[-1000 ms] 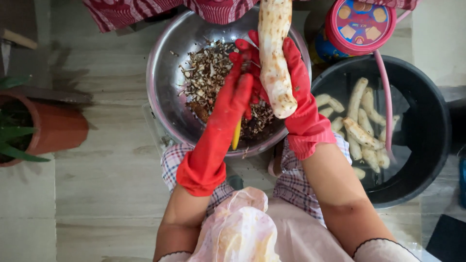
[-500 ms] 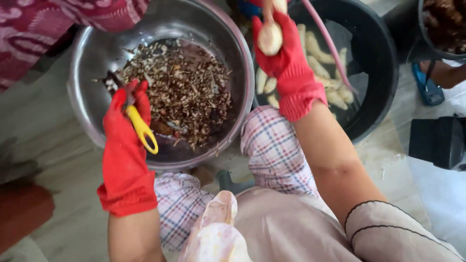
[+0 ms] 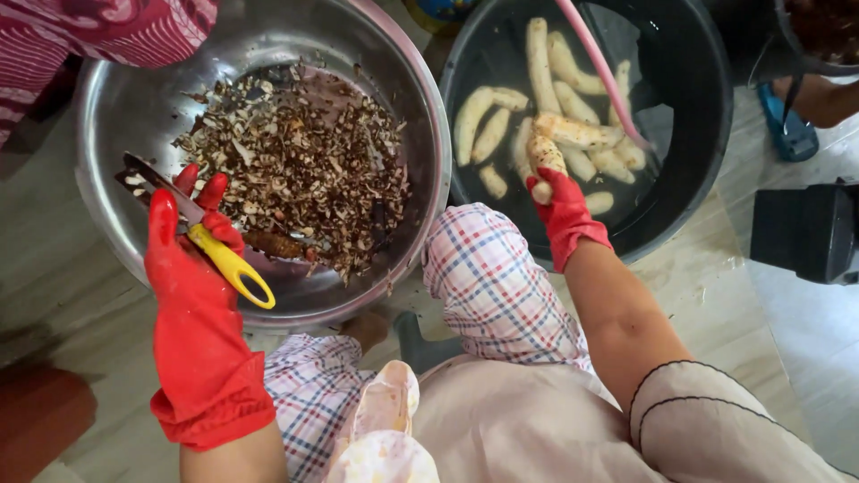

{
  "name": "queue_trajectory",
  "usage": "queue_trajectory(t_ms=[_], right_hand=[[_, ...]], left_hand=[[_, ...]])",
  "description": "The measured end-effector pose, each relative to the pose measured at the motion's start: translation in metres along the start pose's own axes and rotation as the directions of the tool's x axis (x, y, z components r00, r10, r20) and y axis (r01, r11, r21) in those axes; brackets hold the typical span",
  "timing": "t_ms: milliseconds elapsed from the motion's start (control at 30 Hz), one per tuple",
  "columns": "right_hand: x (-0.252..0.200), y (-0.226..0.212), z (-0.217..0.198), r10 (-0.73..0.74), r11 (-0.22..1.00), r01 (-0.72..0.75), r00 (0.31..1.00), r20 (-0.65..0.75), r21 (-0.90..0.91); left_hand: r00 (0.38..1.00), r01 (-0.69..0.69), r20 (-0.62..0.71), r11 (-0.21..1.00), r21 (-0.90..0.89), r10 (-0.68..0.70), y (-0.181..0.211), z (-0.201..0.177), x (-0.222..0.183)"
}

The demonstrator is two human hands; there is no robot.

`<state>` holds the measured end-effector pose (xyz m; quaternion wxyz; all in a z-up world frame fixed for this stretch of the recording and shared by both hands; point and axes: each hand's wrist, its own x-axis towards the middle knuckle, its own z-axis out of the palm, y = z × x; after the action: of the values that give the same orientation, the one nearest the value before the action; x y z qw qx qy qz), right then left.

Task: Peeling the outer skin of a cassava root using a knife and a peeler over a metal bowl.

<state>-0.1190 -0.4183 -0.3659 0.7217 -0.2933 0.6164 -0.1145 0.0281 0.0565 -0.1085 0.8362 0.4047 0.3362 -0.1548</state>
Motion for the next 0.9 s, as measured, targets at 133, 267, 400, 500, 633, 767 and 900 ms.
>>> queue_trajectory(t_ms=[133, 267, 400, 500, 633, 767, 900], right_hand=[[-0.024, -0.017, -0.016, 0.079, 0.962, -0.128, 0.976, -0.202, -0.242], [0.027, 0.012, -0.068, -0.04, 0.997, 0.025, 0.975, -0.219, -0.068], [0.027, 0.009, -0.076, -0.087, 0.909, -0.064, 0.936, -0.34, -0.411], [0.066, 0.01, -0.079, -0.214, 0.694, 0.047, 0.966, -0.144, -0.719], [0.025, -0.043, -0.031, -0.299, 0.514, 0.226, 0.951, 0.074, -0.828], [-0.047, -0.105, 0.034, -0.144, 0.133, 0.236, 0.966, 0.217, -0.963], [0.039, -0.095, 0.025, -0.15, -0.022, 0.311, 0.939, 0.31, -0.95]], left_hand=[[1.0, -0.005, -0.005, 1.0, -0.002, 0.005, -0.003, 0.003, 0.0], [1.0, -0.025, -0.002, 1.0, -0.009, 0.025, -0.008, 0.003, 0.001], [0.998, -0.046, -0.037, 0.999, -0.013, 0.046, -0.007, 0.003, -0.005], [0.997, -0.075, -0.034, 0.997, -0.024, 0.074, -0.006, -0.001, -0.002], [0.993, -0.085, -0.083, 0.996, 0.024, 0.087, -0.005, -0.003, 0.0], [0.991, -0.098, -0.093, 0.995, -0.011, 0.096, -0.004, -0.015, 0.006], [0.959, -0.036, -0.283, 0.999, -0.041, 0.023, -0.007, -0.026, 0.019]])
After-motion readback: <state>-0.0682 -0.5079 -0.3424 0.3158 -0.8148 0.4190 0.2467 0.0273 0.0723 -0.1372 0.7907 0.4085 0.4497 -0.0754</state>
